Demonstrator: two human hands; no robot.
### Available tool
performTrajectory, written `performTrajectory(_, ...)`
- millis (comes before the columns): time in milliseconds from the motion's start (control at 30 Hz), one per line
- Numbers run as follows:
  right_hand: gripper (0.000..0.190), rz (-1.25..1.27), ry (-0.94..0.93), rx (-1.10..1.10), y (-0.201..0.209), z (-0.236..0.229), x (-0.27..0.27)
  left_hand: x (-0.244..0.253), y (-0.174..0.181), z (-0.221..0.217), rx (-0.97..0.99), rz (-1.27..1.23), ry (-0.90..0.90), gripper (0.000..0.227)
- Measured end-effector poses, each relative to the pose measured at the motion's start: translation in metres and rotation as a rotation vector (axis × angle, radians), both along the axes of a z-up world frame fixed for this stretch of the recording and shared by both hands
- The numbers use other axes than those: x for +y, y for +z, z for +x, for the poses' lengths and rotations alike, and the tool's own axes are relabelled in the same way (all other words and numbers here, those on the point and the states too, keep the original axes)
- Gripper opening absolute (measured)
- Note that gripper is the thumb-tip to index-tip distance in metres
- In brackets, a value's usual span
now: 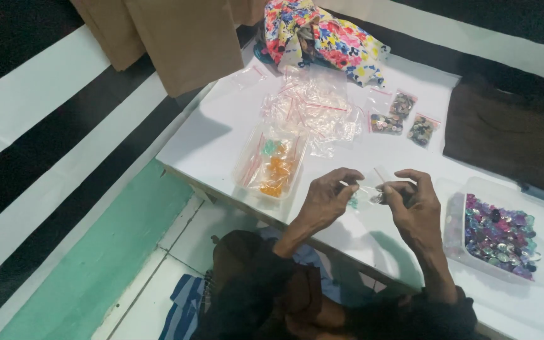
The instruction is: Sorting small colorful buttons from a container into plastic bags
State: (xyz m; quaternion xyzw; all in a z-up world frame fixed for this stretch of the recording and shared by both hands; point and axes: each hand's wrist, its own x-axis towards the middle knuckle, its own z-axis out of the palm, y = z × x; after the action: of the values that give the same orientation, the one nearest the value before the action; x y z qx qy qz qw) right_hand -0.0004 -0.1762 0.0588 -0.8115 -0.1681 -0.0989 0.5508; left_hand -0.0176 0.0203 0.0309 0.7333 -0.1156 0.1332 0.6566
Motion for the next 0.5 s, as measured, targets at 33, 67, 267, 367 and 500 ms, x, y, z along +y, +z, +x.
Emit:
performTrajectory(33, 0.029, 0.0, 0.004, 0.005, 0.008, -0.004, 0.01, 0.012, -0.002, 0.003, 0.005, 0.0, 0.004, 0.02)
performTrajectory(67, 0.039, -0.079, 0.029, -0.063, 0.017, -0.007, 0.02, 0.024, -0.003, 0.008, -0.041, 0.048, 0.025, 0.024)
performTrajectory(267, 0.054, -0.4, 0.138, -0.437, 0.029, -0.006, 0.085, 0.13, 0.042, 0.028, -0.054, 0.306, -0.065, 0.02)
performTrajectory(367, 0.049, -0.572, 0.168, -0.597, 0.011, 0.006, 0.113, 0.166, 0.047, 0.042, 0.057, 0.529, -0.079, 0.018)
performTrajectory(500, 0.04, -0.88, 0.293, -0.696, -0.019, 0.027, 0.142, 0.179, 0.027, 0.063, 0.229, 0.787, 0.058, 0.02)
